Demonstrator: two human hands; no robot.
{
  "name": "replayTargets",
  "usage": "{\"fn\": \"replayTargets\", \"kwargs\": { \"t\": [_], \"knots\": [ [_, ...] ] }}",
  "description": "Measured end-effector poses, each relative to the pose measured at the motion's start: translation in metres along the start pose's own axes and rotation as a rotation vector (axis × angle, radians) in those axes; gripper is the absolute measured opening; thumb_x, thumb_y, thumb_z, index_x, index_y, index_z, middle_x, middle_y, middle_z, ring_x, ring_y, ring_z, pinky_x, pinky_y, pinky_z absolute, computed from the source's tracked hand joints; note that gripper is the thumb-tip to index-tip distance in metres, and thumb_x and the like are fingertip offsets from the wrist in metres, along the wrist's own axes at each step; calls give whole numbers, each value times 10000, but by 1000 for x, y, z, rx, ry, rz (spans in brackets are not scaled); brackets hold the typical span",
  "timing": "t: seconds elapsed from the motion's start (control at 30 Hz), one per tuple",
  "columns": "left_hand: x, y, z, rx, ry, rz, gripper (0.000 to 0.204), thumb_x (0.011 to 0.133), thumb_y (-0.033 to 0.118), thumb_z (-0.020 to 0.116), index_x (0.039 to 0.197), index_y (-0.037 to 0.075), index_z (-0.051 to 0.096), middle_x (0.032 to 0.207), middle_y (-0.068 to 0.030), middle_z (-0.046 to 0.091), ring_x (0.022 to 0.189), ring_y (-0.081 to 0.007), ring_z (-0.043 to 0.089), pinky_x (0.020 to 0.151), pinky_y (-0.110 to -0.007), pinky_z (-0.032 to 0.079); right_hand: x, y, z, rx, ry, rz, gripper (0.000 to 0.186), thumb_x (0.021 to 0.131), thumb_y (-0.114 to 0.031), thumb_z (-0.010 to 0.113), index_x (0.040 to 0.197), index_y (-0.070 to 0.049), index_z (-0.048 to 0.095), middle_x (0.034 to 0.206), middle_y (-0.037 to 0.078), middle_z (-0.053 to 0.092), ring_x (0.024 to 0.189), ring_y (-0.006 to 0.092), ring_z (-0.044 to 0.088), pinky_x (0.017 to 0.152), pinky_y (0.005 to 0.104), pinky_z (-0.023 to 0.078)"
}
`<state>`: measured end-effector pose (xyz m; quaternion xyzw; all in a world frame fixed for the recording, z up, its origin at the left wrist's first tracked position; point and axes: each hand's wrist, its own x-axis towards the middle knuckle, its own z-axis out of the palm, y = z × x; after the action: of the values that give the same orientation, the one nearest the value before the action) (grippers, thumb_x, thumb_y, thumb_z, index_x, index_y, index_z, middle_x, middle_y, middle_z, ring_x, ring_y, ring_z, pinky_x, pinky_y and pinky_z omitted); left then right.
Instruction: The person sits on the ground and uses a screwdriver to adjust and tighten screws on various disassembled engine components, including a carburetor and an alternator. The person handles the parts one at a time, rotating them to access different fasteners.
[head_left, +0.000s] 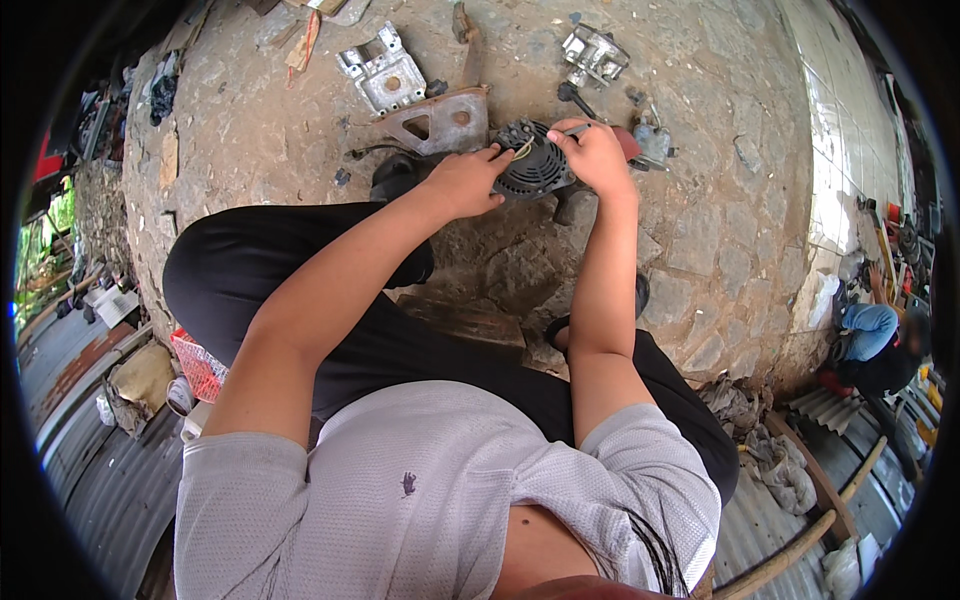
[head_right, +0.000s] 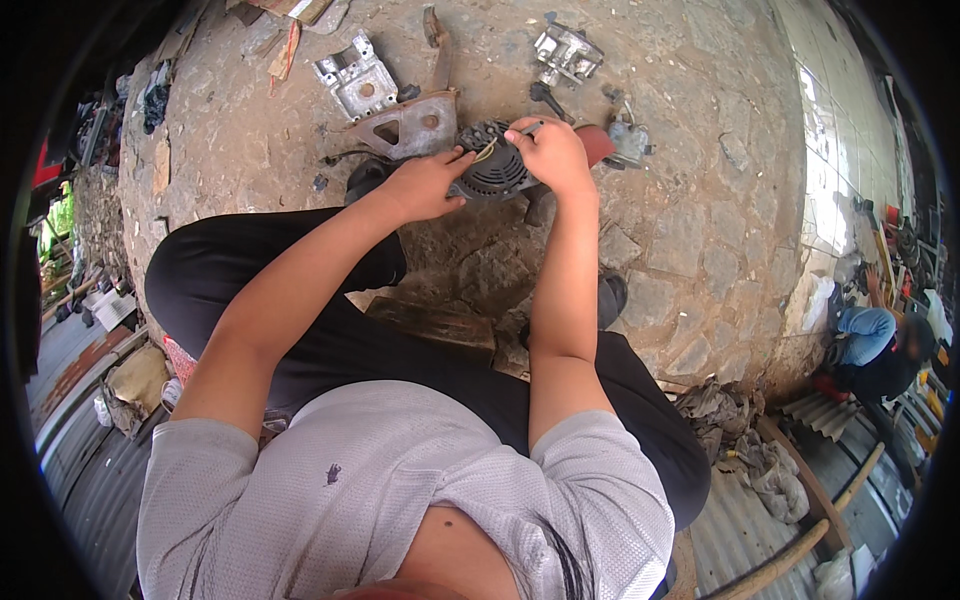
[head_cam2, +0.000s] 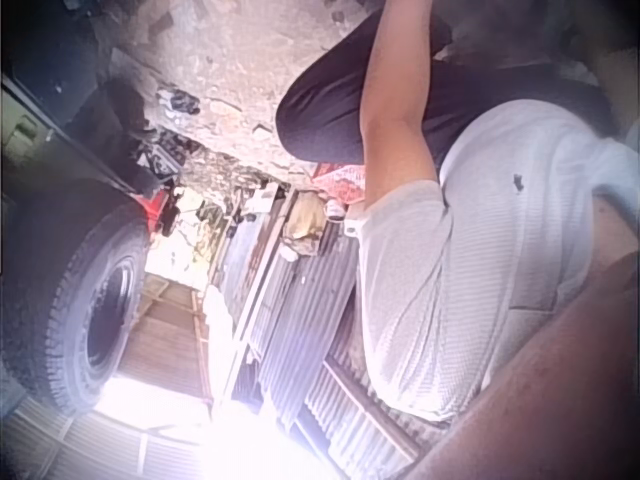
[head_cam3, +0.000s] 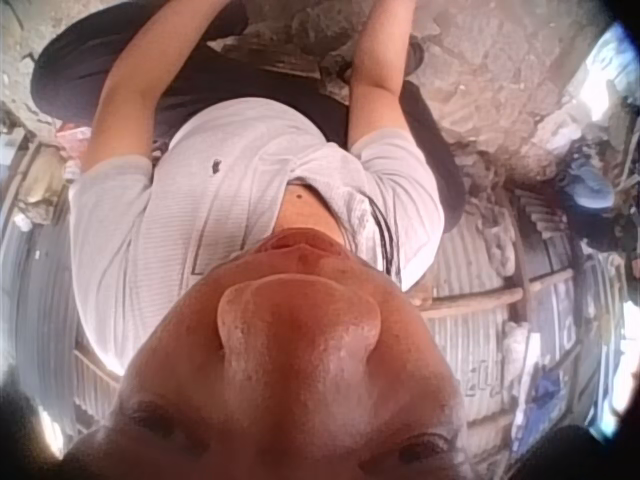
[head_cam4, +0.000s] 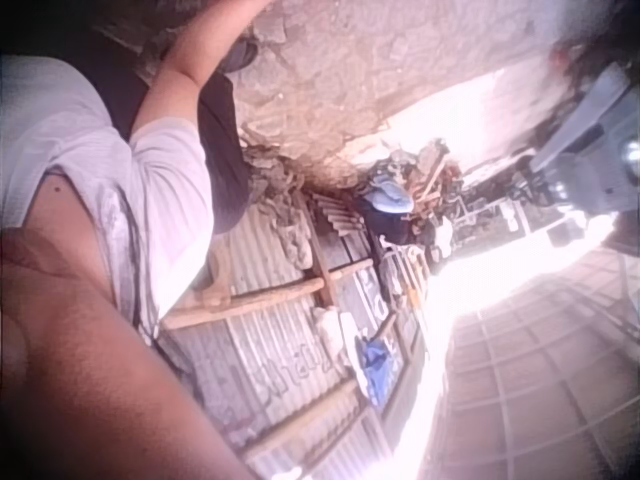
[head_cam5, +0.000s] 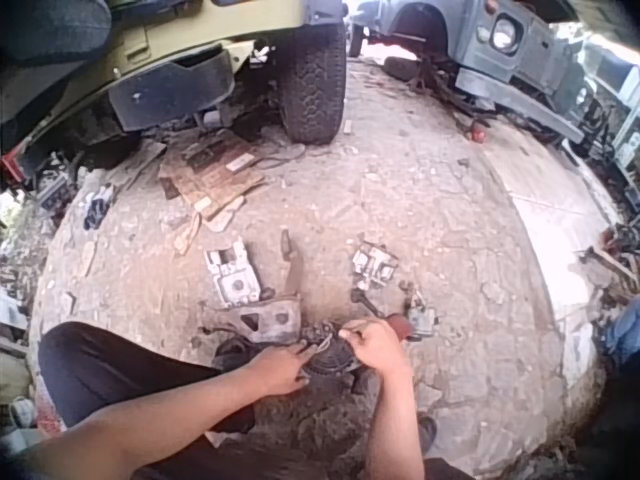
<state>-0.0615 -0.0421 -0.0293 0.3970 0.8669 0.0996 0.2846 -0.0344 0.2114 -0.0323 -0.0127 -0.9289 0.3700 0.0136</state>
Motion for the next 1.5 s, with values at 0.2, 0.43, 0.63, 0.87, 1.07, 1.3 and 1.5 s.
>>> {"fn": "replayTargets", "kwargs": {
  "t": [0.2, 0.43, 0.63, 0.87, 1.07, 1.3, 1.5],
  "knots": [
    [2, 2, -1, 8, -5, 7, 834, 908, 362, 747, 1603, 81, 380, 1586, -205, 471, 1309, -378, 607, 1080, -467, 522, 0, 3, 17, 19, 117, 12, 307, 919, -298, 758, 781, -25, 766, 1053, 45, 780, 874, 351, 720, 744, 438, 555],
    [0, -2, 3, 1, 20, 15, 838, 903, 358, 749, 1602, 81, 379, 1580, -214, 475, 1292, -384, 616, 1074, -470, 523, 1, -24, -10, -243, -31, 92, 263, 903, -303, 780, 847, -46, 787, 1018, 67, 782, 870, 360, 721, 746, 433, 556],
    [0, 0, 1, 2, -4, 7, 826, 921, 364, 733, 1610, 89, 370, 1599, -203, 457, 1305, -360, 617, 1069, -476, 519, -3, -8, -12, 15, 34, 46, 279, 910, -290, 774, 836, -21, 774, 1005, 65, 785, 810, 380, 714, 727, 437, 549],
    [1, 0, 1, 10, -16, -2, 812, 937, 368, 720, 1616, 98, 365, 1616, -193, 442, 1316, -347, 615, 1072, -483, 514, -1, -9, -10, 27, 1, 68, 257, 917, -284, 766, 885, -30, 783, 955, 111, 770, 814, 396, 706, 731, 448, 548],
    [1, 0, 1, 24, -16, -7, 819, 932, 368, 726, 1618, 104, 365, 1614, -187, 447, 1306, -348, 621, 1066, -483, 517, 1, -4, -7, 0, -46, 67, 239, 920, -304, 759, 943, -70, 797, 841, 174, 728, 802, 413, 697, 727, 471, 540],
    [-1, 1, -1, 8, -22, -13, 821, 934, 367, 728, 1619, 100, 362, 1613, -186, 448, 1311, -346, 618, 1067, -483, 520, 3, -8, -3, -84, -72, 92, 254, 925, -346, 750, 984, -106, 806, 799, 211, 703, 835, 422, 700, 733, 492, 537],
    [1, 2, -3, 17, -35, -11, 809, 944, 361, 718, 1618, 93, 361, 1620, -187, 439, 1326, -344, 609, 1076, -486, 516, 7, -2, 24, -10, 177, 223, 302, 936, -381, 742, 1011, -89, 770, 903, 207, 732, 902, 439, 696, 756, 523, 539]
  ]
}}
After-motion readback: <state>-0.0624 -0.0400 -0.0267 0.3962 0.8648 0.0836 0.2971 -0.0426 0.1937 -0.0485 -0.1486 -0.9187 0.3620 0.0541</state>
